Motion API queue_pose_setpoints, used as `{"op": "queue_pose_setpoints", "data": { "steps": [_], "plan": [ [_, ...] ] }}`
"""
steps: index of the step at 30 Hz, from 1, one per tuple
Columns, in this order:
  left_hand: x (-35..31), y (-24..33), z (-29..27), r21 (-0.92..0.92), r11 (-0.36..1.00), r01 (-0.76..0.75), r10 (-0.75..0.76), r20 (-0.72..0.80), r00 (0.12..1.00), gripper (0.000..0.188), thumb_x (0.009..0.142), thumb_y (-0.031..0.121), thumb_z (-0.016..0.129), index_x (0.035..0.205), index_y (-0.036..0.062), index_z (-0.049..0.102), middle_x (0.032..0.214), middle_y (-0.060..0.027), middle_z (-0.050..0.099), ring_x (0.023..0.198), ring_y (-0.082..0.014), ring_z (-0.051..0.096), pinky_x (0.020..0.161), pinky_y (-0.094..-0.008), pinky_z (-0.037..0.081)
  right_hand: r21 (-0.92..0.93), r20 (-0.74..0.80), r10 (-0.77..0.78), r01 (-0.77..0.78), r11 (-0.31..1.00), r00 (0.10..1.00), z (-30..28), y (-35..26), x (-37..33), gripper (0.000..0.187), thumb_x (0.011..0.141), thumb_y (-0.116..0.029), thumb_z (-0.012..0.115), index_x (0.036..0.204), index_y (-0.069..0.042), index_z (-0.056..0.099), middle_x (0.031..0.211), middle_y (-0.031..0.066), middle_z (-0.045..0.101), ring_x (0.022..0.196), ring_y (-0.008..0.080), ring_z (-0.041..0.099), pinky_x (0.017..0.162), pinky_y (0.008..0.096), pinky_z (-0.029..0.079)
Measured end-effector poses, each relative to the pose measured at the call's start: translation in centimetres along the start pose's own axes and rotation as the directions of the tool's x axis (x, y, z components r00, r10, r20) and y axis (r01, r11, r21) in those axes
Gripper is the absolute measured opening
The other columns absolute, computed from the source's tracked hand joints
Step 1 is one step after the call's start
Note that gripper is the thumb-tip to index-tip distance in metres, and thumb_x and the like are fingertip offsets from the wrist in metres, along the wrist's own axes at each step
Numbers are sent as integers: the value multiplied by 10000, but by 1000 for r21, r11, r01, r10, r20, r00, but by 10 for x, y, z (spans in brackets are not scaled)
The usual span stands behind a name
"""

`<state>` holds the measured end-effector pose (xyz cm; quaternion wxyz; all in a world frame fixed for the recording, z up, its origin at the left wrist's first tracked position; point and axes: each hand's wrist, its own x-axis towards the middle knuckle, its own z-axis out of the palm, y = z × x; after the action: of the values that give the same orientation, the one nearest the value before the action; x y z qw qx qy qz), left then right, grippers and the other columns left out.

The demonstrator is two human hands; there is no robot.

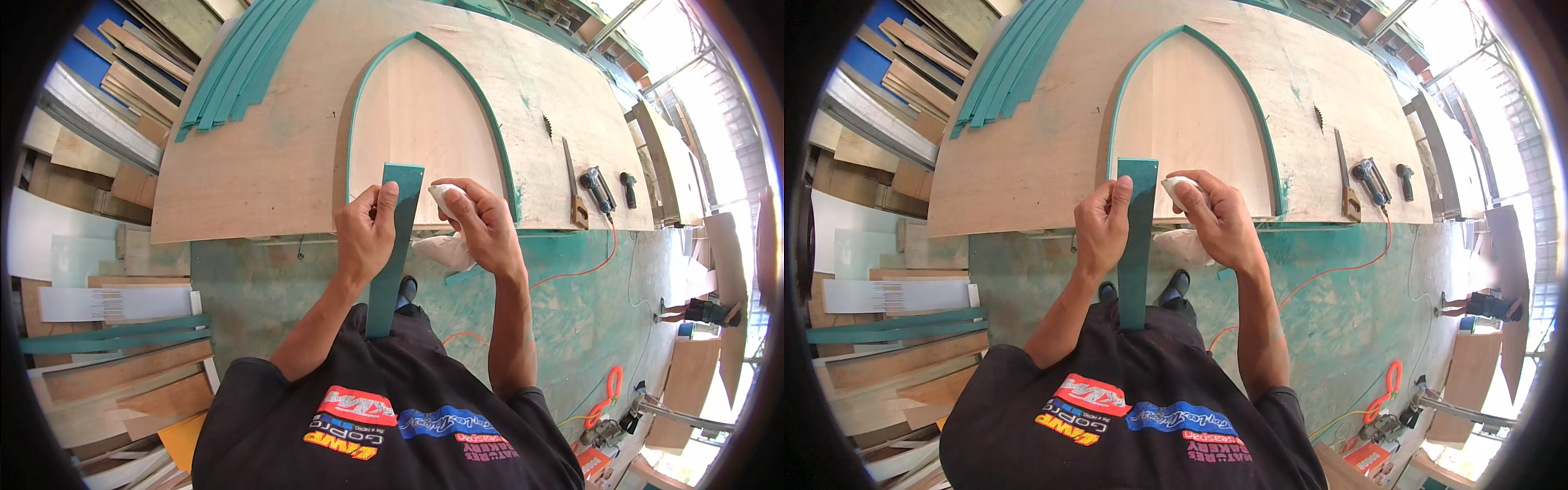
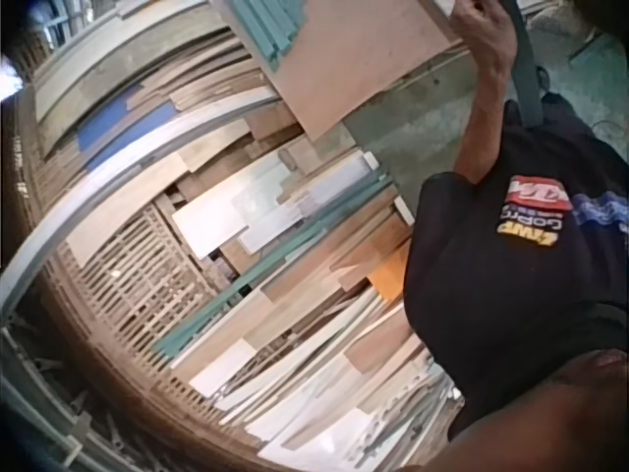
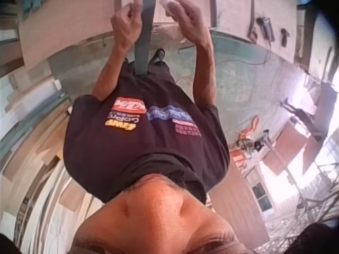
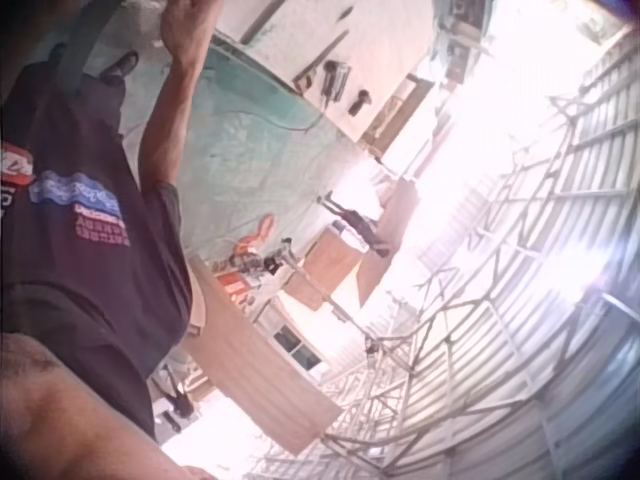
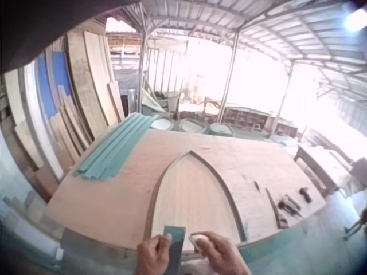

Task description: The person constructs an arched wooden frame by aligning a flexible green trim piece around a wooden template, securing it with a pneumatic nail gun, and sawing off the excess trim with a hand saw.

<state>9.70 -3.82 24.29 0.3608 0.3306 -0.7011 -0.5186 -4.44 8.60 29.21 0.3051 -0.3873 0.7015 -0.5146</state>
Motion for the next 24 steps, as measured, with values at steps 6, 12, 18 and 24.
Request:
{"op": "queue_pose_setpoints", "data": {
  "steps": [6,12,18,24],
  "plan": [
    [-2,0,-3,23,1000,-17,17,-24,1000,518,1076,368,583,730,-16,587,560,-34,408,551,-98,381,492,-335,336,-31,-51,-27,25,999,998,12,-8,6,382,1062,-307,613,1198,44,684,821,46,654,794,105,593,719,272,492],
    [2,-1,-3,21,1000,-15,14,45,999,549,1072,408,585,722,-13,553,590,-3,385,592,-89,364,512,-322,319,-150,-5,-98,96,984,995,11,-15,15,395,1068,-311,602,1193,55,686,856,99,693,821,138,626,761,318,517],
    [2,-2,-4,29,999,-19,17,39,999,551,1077,413,572,720,-5,556,586,-2,387,589,-87,363,510,-322,319,-157,-14,-66,63,986,998,12,-20,17,398,1062,-317,614,1162,61,696,831,84,678,810,128,615,741,310,508],
    [4,-8,0,15,998,-63,63,1,998,556,1069,398,589,698,-14,549,534,-77,414,511,-132,377,477,-355,332,-91,-66,-74,68,994,995,16,-13,21,355,1058,-282,626,1131,57,701,800,56,654,786,103,586,715,286,489]
  ]
}}
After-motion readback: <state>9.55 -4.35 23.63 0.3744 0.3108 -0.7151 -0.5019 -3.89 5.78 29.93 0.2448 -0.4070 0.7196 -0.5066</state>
